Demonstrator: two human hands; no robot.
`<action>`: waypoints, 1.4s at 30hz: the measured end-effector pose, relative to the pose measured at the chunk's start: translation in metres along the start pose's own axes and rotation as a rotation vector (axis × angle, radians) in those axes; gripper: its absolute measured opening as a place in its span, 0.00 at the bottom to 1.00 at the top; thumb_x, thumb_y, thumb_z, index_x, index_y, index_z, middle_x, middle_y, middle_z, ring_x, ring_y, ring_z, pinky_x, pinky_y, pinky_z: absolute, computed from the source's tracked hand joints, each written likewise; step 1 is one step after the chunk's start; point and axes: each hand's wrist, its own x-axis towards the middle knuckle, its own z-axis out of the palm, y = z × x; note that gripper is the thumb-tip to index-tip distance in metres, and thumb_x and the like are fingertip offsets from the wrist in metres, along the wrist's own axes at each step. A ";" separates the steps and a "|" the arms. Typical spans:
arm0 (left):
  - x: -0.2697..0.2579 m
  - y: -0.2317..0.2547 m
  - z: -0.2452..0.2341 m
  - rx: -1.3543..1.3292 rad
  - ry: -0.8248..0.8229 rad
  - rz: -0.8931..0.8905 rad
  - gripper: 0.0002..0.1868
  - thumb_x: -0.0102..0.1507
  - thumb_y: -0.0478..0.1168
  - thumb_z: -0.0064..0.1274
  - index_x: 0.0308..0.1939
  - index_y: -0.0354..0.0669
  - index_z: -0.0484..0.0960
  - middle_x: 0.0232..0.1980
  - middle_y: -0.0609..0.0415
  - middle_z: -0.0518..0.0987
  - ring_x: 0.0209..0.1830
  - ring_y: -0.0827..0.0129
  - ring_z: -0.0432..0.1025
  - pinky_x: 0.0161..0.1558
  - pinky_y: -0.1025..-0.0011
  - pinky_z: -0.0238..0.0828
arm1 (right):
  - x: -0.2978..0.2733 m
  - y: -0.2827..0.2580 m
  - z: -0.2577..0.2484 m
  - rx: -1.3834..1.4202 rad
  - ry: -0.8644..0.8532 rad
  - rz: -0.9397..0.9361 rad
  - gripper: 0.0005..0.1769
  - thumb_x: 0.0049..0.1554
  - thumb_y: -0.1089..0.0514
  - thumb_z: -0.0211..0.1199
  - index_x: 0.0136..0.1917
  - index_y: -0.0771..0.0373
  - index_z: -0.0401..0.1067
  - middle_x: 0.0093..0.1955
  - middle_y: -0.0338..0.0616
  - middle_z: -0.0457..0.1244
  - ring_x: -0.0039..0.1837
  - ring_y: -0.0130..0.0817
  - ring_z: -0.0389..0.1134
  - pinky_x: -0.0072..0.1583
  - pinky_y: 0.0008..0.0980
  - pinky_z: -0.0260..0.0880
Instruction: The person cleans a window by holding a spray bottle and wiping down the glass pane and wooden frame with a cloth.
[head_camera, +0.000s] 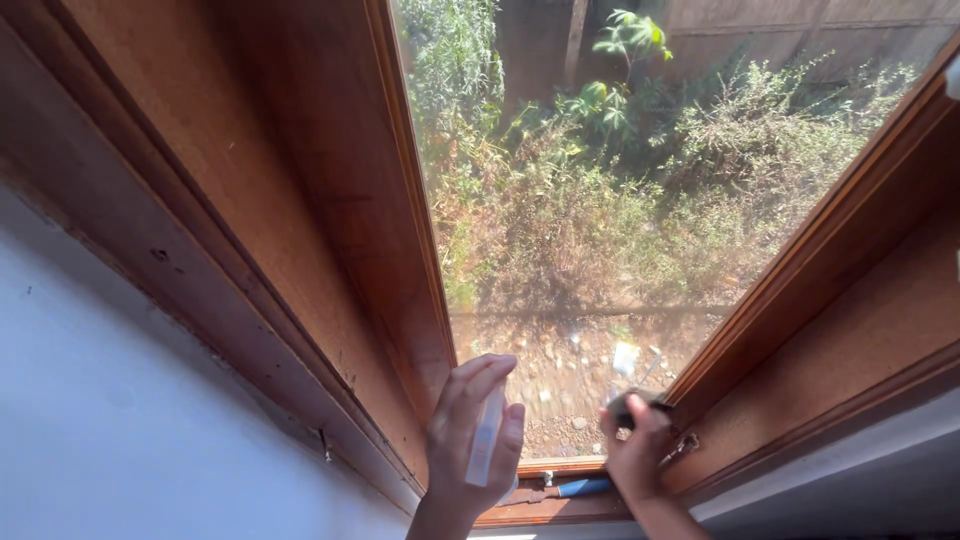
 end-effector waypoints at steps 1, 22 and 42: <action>0.000 -0.001 0.002 0.002 -0.007 0.008 0.20 0.64 0.34 0.53 0.61 0.37 0.76 0.59 0.41 0.79 0.53 0.57 0.79 0.54 0.65 0.78 | 0.000 -0.012 0.013 0.047 -0.030 0.009 0.14 0.49 0.61 0.74 0.45 0.59 0.70 0.37 0.46 0.67 0.42 0.43 0.68 0.48 0.44 0.66; -0.031 0.007 0.014 -0.070 -0.048 -0.139 0.21 0.60 0.32 0.55 0.59 0.38 0.79 0.58 0.40 0.80 0.50 0.57 0.81 0.51 0.65 0.79 | -0.025 0.037 -0.011 -0.221 0.119 -0.184 0.21 0.53 0.55 0.72 0.58 0.52 0.68 0.52 0.46 0.61 0.54 0.46 0.64 0.55 0.47 0.64; -0.263 -0.187 0.042 0.058 -0.061 -0.174 0.23 0.63 0.40 0.58 0.59 0.33 0.78 0.57 0.40 0.80 0.60 0.53 0.77 0.62 0.60 0.72 | -0.155 -0.055 0.165 0.815 -0.516 0.103 0.22 0.56 0.60 0.60 0.65 0.57 0.74 0.66 0.46 0.63 0.68 0.45 0.61 0.68 0.45 0.58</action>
